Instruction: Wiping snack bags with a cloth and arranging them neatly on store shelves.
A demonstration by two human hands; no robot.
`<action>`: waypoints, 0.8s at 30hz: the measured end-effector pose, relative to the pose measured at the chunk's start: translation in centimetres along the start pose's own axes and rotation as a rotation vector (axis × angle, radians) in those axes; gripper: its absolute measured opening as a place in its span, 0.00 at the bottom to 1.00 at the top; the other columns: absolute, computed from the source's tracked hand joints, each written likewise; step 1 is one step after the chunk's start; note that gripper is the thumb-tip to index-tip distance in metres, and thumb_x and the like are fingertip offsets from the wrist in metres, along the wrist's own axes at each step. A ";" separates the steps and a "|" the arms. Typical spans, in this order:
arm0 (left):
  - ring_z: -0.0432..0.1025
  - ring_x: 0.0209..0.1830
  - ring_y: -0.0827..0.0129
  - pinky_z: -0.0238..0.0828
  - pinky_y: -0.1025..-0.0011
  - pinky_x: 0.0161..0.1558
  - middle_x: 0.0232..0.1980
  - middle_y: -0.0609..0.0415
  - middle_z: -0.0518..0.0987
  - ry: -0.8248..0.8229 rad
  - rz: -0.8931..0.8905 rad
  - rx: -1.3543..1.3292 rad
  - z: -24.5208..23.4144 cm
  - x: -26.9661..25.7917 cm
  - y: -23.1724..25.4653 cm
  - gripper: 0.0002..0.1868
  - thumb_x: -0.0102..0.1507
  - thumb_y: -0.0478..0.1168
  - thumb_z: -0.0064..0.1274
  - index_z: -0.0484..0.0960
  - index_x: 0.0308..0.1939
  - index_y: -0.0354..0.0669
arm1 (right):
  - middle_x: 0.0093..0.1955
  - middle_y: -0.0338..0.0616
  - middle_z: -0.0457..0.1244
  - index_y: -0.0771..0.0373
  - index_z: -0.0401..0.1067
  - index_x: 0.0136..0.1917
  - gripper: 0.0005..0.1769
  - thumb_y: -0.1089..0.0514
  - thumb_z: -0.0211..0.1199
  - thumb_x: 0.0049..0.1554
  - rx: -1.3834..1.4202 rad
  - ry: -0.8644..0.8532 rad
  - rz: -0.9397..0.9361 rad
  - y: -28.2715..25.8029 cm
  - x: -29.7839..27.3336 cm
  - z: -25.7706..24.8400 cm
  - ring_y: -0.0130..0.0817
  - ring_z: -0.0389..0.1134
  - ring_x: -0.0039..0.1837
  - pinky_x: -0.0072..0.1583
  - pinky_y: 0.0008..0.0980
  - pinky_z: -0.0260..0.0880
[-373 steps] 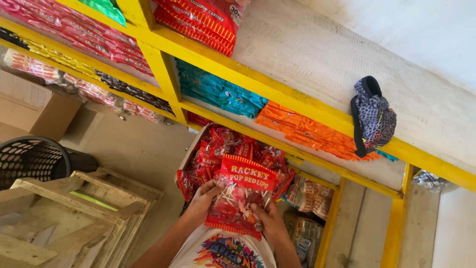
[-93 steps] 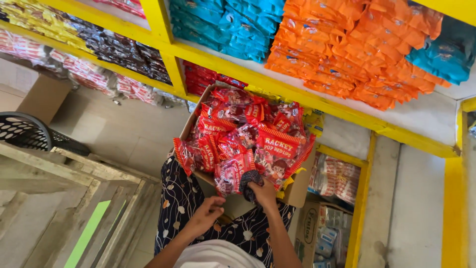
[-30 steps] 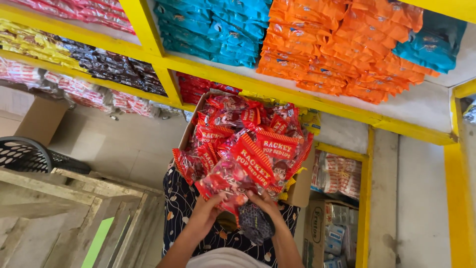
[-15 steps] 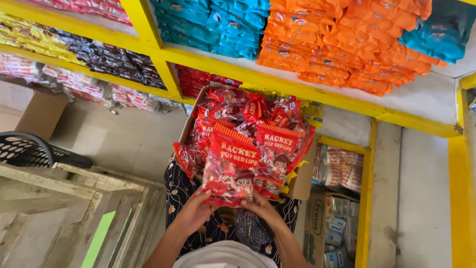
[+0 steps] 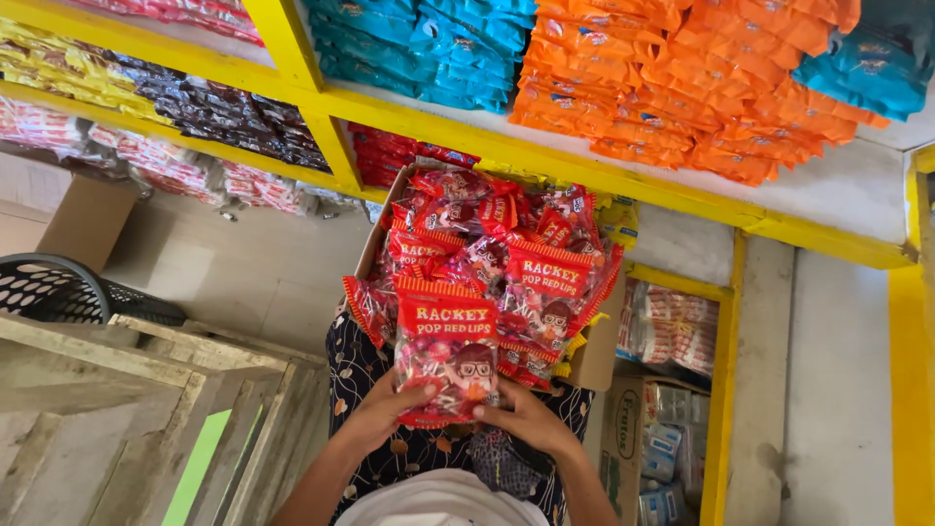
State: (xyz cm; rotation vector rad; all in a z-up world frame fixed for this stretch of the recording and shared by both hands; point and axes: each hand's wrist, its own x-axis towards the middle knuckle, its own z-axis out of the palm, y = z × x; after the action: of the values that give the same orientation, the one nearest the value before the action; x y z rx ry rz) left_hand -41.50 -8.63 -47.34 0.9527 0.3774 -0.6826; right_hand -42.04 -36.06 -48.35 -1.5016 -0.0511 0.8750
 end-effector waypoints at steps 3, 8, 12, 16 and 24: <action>0.76 0.62 0.62 0.72 0.61 0.64 0.62 0.43 0.81 0.057 -0.012 0.046 -1.2 1.6 -1.9 0.36 0.59 0.42 0.65 0.69 0.67 0.33 | 0.61 0.40 0.69 0.60 0.62 0.76 0.33 0.49 0.64 0.60 0.005 0.019 0.089 1.6 0.7 0.3 0.28 0.71 0.56 0.60 0.32 0.71; 0.77 0.58 0.60 0.76 0.58 0.62 0.59 0.44 0.80 -0.044 -0.068 -0.158 -0.5 0.4 -2.0 0.34 0.59 0.41 0.64 0.68 0.65 0.34 | 0.63 0.41 0.66 0.59 0.56 0.79 0.37 0.48 0.61 0.62 0.190 0.026 0.035 2.3 0.0 -0.2 0.31 0.69 0.55 0.61 0.35 0.70; 0.77 0.58 0.60 0.76 0.59 0.60 0.59 0.45 0.80 -0.112 0.039 -0.080 -0.1 1.0 -2.2 0.33 0.59 0.38 0.64 0.68 0.66 0.37 | 0.71 0.42 0.64 0.62 0.55 0.79 0.38 0.50 0.63 0.60 0.086 0.067 -0.089 1.7 -0.9 -1.3 0.31 0.64 0.71 0.71 0.35 0.62; 0.77 0.59 0.60 0.77 0.60 0.59 0.61 0.45 0.81 -0.062 -0.010 -0.051 0.4 0.9 -1.1 0.30 0.62 0.42 0.61 0.71 0.65 0.35 | 0.72 0.42 0.64 0.63 0.59 0.78 0.36 0.47 0.61 0.62 -0.139 0.081 -0.002 0.3 -0.3 -2.3 0.32 0.63 0.71 0.71 0.36 0.62; 0.76 0.49 0.42 0.74 0.52 0.52 0.59 0.39 0.81 -0.184 -0.138 0.118 -1.1 -1.0 -1.3 0.41 0.59 0.44 0.64 0.62 0.71 0.37 | 0.79 0.41 0.56 0.60 0.48 0.81 0.40 0.48 0.59 0.64 -0.058 -0.096 -0.020 0.4 -0.1 -2.0 0.32 0.56 0.77 0.75 0.36 0.55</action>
State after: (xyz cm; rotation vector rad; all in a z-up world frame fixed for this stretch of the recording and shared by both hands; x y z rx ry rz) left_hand -43.11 -7.89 -48.17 0.9725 0.2435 -0.9196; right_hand -41.21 -37.89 -48.89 -1.5095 -0.1629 0.9353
